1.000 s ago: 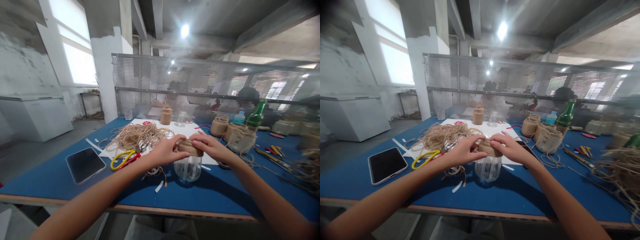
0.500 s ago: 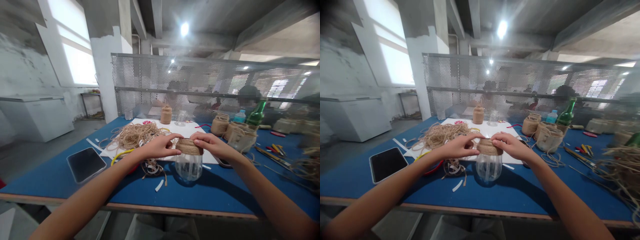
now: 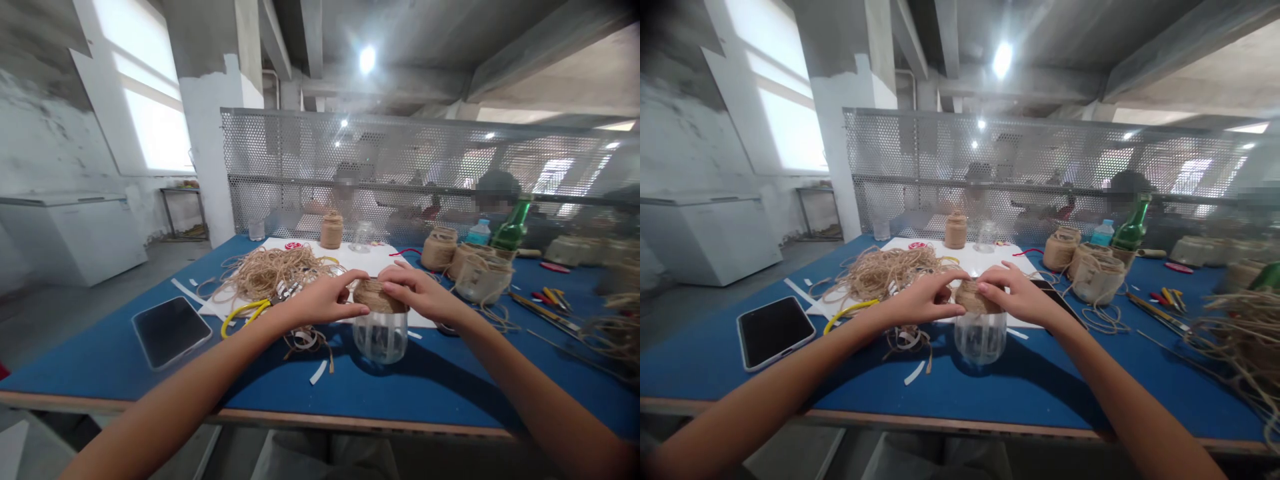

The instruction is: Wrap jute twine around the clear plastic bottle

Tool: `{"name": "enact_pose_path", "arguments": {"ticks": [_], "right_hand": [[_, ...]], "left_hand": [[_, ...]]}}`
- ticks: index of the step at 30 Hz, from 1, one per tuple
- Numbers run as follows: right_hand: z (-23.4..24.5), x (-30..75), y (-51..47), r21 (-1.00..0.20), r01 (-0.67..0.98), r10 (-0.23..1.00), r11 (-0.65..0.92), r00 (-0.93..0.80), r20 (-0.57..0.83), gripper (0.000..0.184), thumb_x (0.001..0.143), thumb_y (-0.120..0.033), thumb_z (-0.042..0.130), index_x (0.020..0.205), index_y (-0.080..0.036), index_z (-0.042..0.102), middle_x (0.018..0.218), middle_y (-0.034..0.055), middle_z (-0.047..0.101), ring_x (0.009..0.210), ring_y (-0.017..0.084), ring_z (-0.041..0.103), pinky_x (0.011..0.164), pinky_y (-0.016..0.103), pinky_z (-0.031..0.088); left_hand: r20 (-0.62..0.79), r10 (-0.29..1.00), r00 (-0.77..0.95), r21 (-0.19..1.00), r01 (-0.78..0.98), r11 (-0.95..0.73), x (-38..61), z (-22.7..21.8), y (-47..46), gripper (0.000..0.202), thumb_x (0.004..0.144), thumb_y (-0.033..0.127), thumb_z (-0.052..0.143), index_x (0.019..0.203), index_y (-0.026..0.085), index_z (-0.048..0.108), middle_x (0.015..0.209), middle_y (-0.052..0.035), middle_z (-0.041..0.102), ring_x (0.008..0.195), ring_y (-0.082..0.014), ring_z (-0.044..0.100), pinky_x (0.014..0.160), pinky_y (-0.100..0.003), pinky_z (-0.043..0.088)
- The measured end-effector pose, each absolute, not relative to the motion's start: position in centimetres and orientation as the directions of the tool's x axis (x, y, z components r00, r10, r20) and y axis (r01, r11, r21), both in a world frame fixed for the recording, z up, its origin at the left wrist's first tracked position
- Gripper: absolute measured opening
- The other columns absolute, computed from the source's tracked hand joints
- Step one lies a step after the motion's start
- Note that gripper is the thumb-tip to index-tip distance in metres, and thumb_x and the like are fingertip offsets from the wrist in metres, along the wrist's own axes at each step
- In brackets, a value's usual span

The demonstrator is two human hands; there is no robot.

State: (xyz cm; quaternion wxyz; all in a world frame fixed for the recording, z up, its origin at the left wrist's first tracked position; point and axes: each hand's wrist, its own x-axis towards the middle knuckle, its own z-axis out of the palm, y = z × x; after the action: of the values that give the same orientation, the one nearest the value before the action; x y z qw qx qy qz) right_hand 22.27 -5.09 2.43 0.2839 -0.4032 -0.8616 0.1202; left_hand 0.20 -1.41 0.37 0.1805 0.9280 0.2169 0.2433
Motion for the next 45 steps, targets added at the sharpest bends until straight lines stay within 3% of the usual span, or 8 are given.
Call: {"name": "enact_pose_path", "arguments": {"ticks": [5,12,19,27,31,35,41,45], "right_hand": [[2.5,22.3,-5.2,-0.457,0.610,0.762,0.648,-0.522,0.384,0.031,0.086,-0.039,0.042,0.080,-0.017,0.062,0.081,0.0051,0.061,0.080,0.018,0.051,0.083,0.037,0.036],[2.2,22.7,-4.9,-0.666,0.502,0.828,0.552,-0.424,0.367,0.030,0.083,-0.040,0.048,0.071,-0.015,0.059,0.073,0.0030,0.055,0.070,0.015,0.049,0.063,0.027,0.037],[1.3,22.6,-4.5,-0.830,0.309,0.848,0.465,-0.425,0.316,0.027,0.082,-0.038,0.052,0.086,-0.014,0.063,0.082,0.0046,0.061,0.078,0.017,0.053,0.070,0.028,0.040],[1.0,23.2,-3.5,-0.830,0.311,0.815,0.463,-0.516,0.262,0.027,0.081,-0.037,0.052,0.088,-0.013,0.063,0.084,0.0051,0.061,0.079,0.017,0.053,0.073,0.029,0.039],[1.6,23.2,-3.8,-0.772,0.393,0.808,0.500,-0.531,0.253,0.027,0.084,-0.035,0.048,0.072,-0.014,0.058,0.071,0.0014,0.054,0.070,0.014,0.048,0.067,0.027,0.037],[1.8,22.6,-4.0,-0.691,0.495,0.829,0.527,-0.479,0.289,0.034,0.087,-0.042,0.041,0.076,-0.015,0.058,0.071,0.0013,0.054,0.068,0.013,0.047,0.065,0.026,0.036],[1.9,22.4,-4.5,-0.715,0.483,0.833,0.506,-0.490,0.257,0.032,0.085,-0.042,0.046,0.086,-0.014,0.061,0.077,0.0034,0.059,0.071,0.015,0.051,0.064,0.025,0.039],[2.2,22.6,-4.7,-0.710,0.470,0.822,0.524,-0.499,0.276,0.032,0.084,-0.042,0.047,0.083,-0.014,0.062,0.076,0.0034,0.058,0.071,0.014,0.050,0.065,0.025,0.038]], "left_hand": [[0.373,0.485,0.791,0.451,0.302,-0.840,0.4,0.2,-1.4,0.053,0.081,0.044,0.052,0.124,0.017,0.039,0.048,0.0098,0.033,0.045,-0.0083,0.033,0.047,-0.019,0.025],[0.374,0.497,0.783,0.522,0.265,-0.811,0.0,0.2,-0.6,0.051,0.083,0.039,0.051,0.128,0.019,0.037,0.048,0.0095,0.034,0.044,-0.0080,0.034,0.046,-0.019,0.025],[0.386,0.527,0.757,0.569,0.254,-0.782,-0.8,1.1,-0.4,0.050,0.083,0.038,0.050,0.129,0.020,0.037,0.051,0.0082,0.032,0.046,-0.0078,0.032,0.045,-0.019,0.024],[0.372,0.488,0.789,0.547,0.238,-0.802,-0.5,0.8,-0.2,0.047,0.081,0.038,0.054,0.121,0.018,0.044,0.052,0.0077,0.035,0.047,-0.0078,0.035,0.047,-0.018,0.027],[0.409,0.496,0.766,0.422,0.323,-0.847,0.3,0.6,-1.2,0.048,0.082,0.044,0.051,0.122,0.019,0.044,0.052,0.0068,0.040,0.048,-0.0093,0.039,0.050,-0.020,0.029],[0.436,0.526,0.730,0.329,0.414,-0.849,0.9,0.8,-2.3,0.050,0.082,0.049,0.048,0.124,0.021,0.044,0.057,0.0037,0.049,0.053,-0.0121,0.045,0.055,-0.022,0.033],[0.411,0.498,0.763,0.378,0.355,-0.855,0.6,0.9,-2.1,0.050,0.082,0.047,0.049,0.124,0.021,0.042,0.057,0.0040,0.049,0.051,-0.0113,0.044,0.052,-0.021,0.032],[0.433,0.439,0.787,0.429,0.249,-0.868,-0.1,0.9,-1.4,0.044,0.090,0.038,0.037,0.129,0.018,0.035,0.061,0.0028,0.050,0.054,-0.0108,0.044,0.056,-0.022,0.034]]}}
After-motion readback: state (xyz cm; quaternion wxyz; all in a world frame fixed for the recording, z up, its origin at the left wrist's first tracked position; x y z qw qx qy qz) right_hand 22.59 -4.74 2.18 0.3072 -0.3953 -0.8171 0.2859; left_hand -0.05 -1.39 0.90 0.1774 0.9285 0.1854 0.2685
